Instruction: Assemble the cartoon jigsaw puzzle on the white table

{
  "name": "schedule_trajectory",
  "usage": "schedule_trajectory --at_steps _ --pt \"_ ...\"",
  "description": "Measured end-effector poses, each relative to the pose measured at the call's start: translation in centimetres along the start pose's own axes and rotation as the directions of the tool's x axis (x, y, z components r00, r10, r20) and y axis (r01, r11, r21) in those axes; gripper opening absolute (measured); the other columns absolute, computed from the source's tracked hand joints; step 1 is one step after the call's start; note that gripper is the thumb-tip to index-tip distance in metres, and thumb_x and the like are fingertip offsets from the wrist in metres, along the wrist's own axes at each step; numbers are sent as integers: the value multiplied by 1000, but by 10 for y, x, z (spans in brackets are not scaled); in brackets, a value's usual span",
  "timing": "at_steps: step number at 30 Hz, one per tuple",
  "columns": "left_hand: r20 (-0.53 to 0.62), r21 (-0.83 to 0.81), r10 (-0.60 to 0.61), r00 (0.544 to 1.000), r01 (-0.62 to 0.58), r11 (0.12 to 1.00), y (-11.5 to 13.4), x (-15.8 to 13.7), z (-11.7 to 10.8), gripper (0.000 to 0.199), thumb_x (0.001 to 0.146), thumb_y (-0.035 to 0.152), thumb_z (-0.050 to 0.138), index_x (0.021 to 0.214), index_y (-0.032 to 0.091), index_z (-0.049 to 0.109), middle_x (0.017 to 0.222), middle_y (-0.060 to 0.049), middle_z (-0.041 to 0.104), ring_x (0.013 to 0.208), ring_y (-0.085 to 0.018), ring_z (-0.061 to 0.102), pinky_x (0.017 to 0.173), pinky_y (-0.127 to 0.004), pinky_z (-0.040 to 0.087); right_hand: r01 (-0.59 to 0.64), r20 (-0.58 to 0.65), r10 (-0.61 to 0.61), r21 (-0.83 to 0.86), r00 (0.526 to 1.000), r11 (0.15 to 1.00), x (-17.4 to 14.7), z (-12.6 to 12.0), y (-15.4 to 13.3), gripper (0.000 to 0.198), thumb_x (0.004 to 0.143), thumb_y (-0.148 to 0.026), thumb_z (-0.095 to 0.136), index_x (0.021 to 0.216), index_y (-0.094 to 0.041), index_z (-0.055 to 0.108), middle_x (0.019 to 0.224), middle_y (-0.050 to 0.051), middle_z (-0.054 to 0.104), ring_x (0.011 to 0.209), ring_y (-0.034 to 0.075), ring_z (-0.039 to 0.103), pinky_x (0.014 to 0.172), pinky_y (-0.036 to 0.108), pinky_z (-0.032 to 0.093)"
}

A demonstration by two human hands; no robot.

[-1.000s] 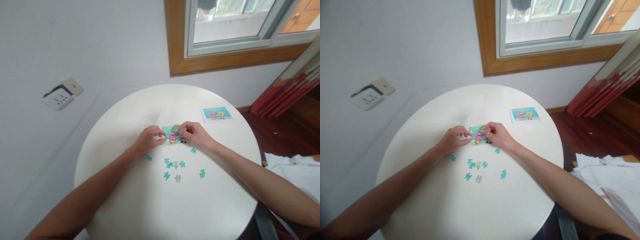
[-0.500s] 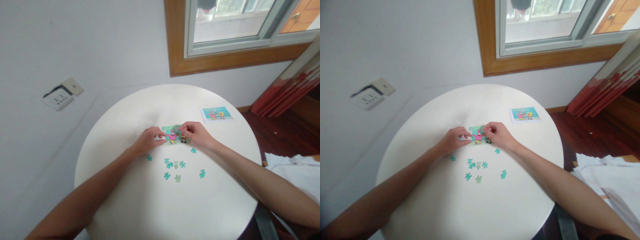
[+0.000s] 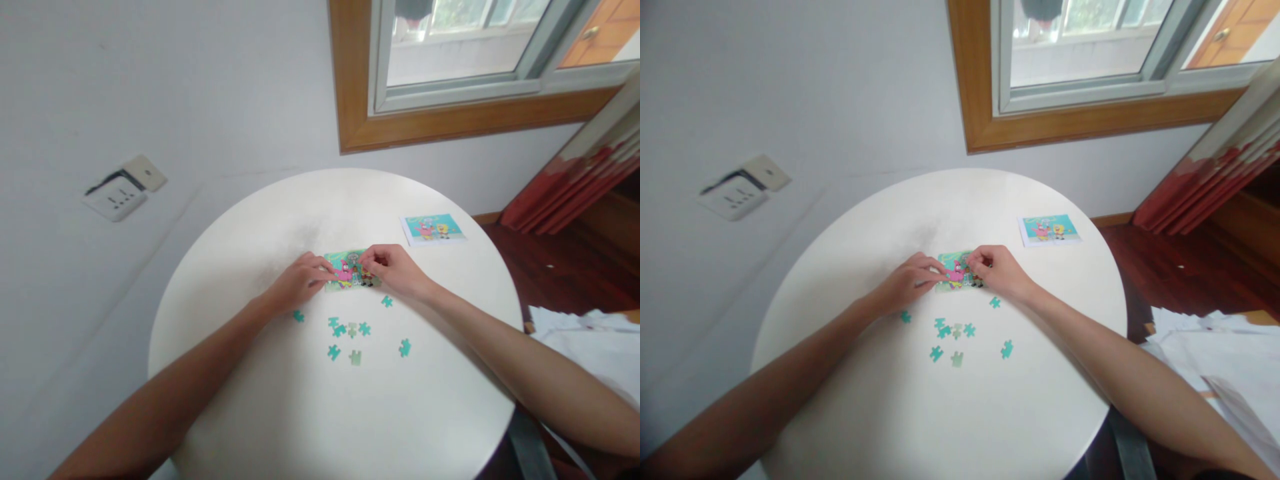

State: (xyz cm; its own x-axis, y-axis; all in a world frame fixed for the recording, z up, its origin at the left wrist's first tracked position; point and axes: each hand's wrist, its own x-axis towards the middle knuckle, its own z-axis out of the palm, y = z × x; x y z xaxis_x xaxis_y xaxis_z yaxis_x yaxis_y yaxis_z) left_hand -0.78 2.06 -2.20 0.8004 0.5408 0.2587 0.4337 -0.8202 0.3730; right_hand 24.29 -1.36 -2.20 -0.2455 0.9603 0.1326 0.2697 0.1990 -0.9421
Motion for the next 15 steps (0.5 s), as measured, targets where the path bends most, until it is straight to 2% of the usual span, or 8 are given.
schedule_trajectory --at_steps 11,15 --pt "22 32 -14 1000 13 999 2 0 -2 47 86 1 49 114 31 72 106 -3 67 94 -19 54 89 -34 44 -1 4 1 -18 1000 1000 0 -1 -1 15 81 -26 56 79 -14 65 68 2 62 61 13 53 60 28 42" --pt "5 21 -20 1000 20 1000 2 -1 -1 45 83 -1 48 104 28 76 106 -3 67 94 -19 54 90 -35 44 7 0 -7 -17 1000 1000 1 -1 -1 16 82 -27 56 80 -14 65 69 2 62 62 13 54 60 28 43"
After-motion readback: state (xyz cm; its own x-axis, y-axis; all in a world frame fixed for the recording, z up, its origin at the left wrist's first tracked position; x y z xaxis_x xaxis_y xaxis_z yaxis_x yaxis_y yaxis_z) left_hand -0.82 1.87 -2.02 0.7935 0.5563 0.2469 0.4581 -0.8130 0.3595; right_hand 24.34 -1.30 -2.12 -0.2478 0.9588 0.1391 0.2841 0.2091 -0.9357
